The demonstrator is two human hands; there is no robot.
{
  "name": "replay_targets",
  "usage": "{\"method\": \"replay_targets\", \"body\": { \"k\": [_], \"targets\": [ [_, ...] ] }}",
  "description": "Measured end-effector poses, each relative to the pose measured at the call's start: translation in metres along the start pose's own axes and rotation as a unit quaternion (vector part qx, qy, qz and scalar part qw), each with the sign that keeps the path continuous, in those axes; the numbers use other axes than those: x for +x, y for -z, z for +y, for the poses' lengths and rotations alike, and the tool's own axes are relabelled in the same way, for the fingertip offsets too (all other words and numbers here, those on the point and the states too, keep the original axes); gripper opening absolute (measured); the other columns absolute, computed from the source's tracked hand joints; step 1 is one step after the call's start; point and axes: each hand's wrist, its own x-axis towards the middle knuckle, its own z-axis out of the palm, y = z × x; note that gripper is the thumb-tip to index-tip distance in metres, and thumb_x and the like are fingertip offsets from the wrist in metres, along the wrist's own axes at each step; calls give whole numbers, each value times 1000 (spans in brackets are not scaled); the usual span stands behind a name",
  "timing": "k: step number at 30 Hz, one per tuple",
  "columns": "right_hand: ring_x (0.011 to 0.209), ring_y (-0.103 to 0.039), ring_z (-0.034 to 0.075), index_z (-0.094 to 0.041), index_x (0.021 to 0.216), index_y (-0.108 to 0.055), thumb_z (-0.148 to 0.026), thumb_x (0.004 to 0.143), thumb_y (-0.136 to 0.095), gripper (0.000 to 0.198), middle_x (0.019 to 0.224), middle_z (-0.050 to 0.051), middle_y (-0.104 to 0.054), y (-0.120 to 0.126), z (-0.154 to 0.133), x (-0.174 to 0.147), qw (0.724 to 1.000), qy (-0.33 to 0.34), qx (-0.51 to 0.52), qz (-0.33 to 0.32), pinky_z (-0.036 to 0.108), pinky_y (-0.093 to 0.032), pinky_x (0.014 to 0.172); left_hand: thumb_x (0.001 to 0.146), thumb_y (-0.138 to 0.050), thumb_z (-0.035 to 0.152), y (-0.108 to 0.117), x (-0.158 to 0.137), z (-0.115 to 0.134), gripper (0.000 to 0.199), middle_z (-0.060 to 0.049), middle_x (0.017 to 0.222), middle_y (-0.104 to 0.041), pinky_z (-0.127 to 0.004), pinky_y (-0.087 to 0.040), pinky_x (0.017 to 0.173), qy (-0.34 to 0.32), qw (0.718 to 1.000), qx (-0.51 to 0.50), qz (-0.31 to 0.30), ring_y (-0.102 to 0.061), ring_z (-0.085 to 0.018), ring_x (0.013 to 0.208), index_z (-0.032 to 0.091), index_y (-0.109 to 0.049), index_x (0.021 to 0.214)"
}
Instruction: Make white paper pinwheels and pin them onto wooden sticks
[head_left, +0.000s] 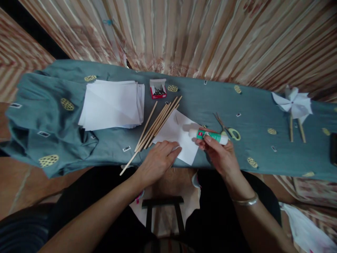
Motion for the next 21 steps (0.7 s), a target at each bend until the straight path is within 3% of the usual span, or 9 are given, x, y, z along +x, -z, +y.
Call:
{"method": "replay_targets", "body": {
  "k": [4, 8, 12, 21],
  "targets": [
    [54, -61, 11, -22, 79, -77, -34, 72, -79, 15, 65, -1, -73, -3, -1, 11, 984, 106, -135, 39, 23, -51, 53, 96, -47, 13, 5, -2, -6, 21, -13, 112, -67, -35, -49, 77, -11, 1000, 16, 20, -58, -21, 91, 11, -61, 111],
    [69, -70, 15, -22, 86, -77, -31, 71, -80, 18, 82, 1, -78, -9, -1, 15, 967, 147, -203, 40, 29, -58, 69, 94, -47, 9, 9, 2, -13, 22, -13, 113, -68, -37, -50, 82, 0, 999, 32, 36, -57, -22, 94, 10, -63, 109],
    [85, -73, 19, -23, 98, -76, -30, 71, -80, 28, 100, 3, -78, -12, -2, 13, 954, 155, -258, 3, 34, -60, 80, 94, -47, 10, 7, 6, -15, 24, -15, 119, -66, -39, -49, 84, 22, 998, 54, 7, -56, -25, 98, 9, -64, 110],
    [103, -70, 21, -27, 107, -73, -25, 75, -76, 32, 117, 3, -73, -12, -3, 5, 945, 131, -297, -47, 40, -55, 97, 98, -45, 22, 3, 8, -13, 26, -11, 123, -64, -40, -45, 82, 54, 996, 57, -42, -55, -25, 99, 13, -65, 112]
  ]
}}
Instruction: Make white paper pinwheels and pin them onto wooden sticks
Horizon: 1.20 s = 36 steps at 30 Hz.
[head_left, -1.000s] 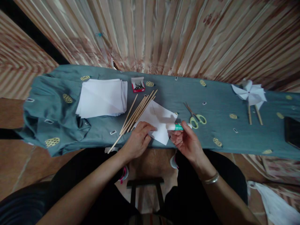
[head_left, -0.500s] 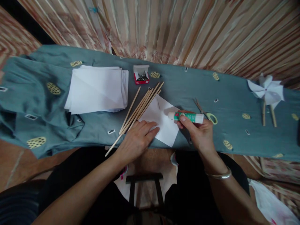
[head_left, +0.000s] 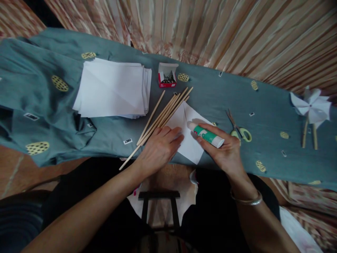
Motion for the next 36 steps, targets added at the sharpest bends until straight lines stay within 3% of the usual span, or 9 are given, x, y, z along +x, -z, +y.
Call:
{"method": "replay_targets", "body": {
  "k": [8, 18, 36],
  "targets": [
    [103, -70, 22, -27, 105, -74, -25, 74, -78, 32, 117, 3, -74, 1, 5, 2, 999, -4, 30, -16, 43, -54, 97, 98, -45, 23, 0, 0, 0, 24, -10, 119, -64, -39, -41, 82, 2, 1000, -1, -13, -53, -25, 97, 13, -63, 111],
    [118, -63, 22, -29, 118, -68, -26, 82, -71, 37, 129, 1, -67, -3, 12, -2, 996, 50, -55, -39, 44, -44, 110, 99, -43, 24, -3, -1, 0, 26, -10, 118, -63, -39, -42, 81, 7, 1000, -13, -6, -52, -24, 97, 14, -64, 111],
    [118, -62, 23, -29, 119, -68, -25, 84, -67, 35, 128, 2, -68, -1, 7, -2, 987, 102, -80, -98, 44, -44, 108, 99, -44, 24, -2, 0, 0, 27, -11, 120, -63, -40, -43, 83, 12, 1000, -21, -17, -52, -25, 100, 14, -64, 112]
  ]
}}
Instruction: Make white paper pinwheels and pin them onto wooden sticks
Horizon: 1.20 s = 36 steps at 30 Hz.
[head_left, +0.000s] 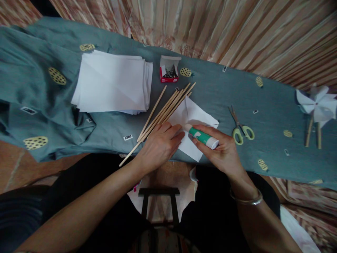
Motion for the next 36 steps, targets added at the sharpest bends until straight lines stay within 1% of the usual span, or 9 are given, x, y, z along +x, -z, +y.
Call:
{"method": "replay_targets", "body": {
  "k": [9, 22, 30, 36],
  "targets": [
    [116, -63, 23, -28, 118, -69, -25, 83, -68, 35, 125, 2, -69, 5, 2, -4, 1000, -17, 0, -5, 43, -46, 107, 99, -42, 25, 0, 0, -1, 28, -10, 121, -63, -40, -45, 84, -1, 1000, -2, 5, -53, -25, 101, 14, -64, 113],
    [108, -67, 24, -28, 114, -71, -28, 80, -72, 34, 120, 2, -71, 10, 5, -7, 998, -60, -5, 17, 40, -52, 100, 98, -46, 23, 0, -1, -1, 26, -12, 120, -63, -40, -42, 85, -4, 1000, -12, 11, -52, -26, 102, 12, -64, 113],
    [107, -68, 22, -26, 113, -71, -27, 81, -71, 33, 120, 2, -72, 12, 6, -7, 997, -64, -8, 34, 39, -54, 97, 98, -46, 24, 0, -1, -1, 26, -11, 120, -63, -40, -44, 83, -5, 1000, -1, 7, -53, -25, 101, 13, -64, 114],
    [108, -68, 23, -26, 114, -70, -27, 81, -71, 34, 123, 3, -71, 11, 5, -5, 996, -73, -13, 42, 40, -53, 99, 98, -47, 24, 1, -1, 0, 26, -12, 120, -64, -40, -44, 84, -4, 1000, 5, 3, -53, -25, 102, 13, -64, 114]
  ]
}}
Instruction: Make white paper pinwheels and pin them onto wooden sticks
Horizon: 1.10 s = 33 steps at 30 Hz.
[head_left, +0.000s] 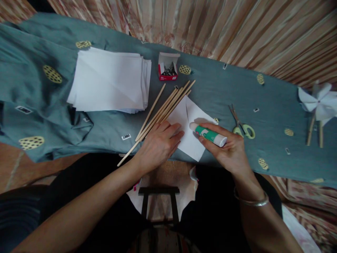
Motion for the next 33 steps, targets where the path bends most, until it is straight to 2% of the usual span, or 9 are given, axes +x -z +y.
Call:
{"method": "replay_targets", "body": {
  "k": [5, 23, 33],
  "targets": [
    [114, -66, 24, -26, 114, -70, -26, 80, -71, 34, 124, 3, -70, -2, -2, 2, 1000, -3, 16, 4, 43, -49, 106, 97, -47, 24, -1, 0, 0, 26, -11, 119, -64, -39, -44, 84, -4, 1000, 9, 9, -54, -25, 99, 13, -65, 112],
    [110, -68, 23, -24, 115, -70, -25, 80, -71, 35, 124, 4, -70, -7, -4, 7, 1000, 7, 6, 11, 40, -52, 102, 97, -47, 24, -1, 1, 1, 26, -11, 120, -64, -39, -45, 84, 0, 1000, 13, -2, -54, -25, 101, 13, -64, 113],
    [115, -66, 24, -24, 115, -70, -26, 80, -71, 34, 125, 5, -69, -8, -7, 8, 1000, 18, 18, -16, 41, -49, 105, 98, -46, 24, -1, 0, 0, 26, -10, 120, -64, -39, -45, 84, -4, 1000, 11, 13, -53, -25, 100, 13, -65, 113]
  ]
}}
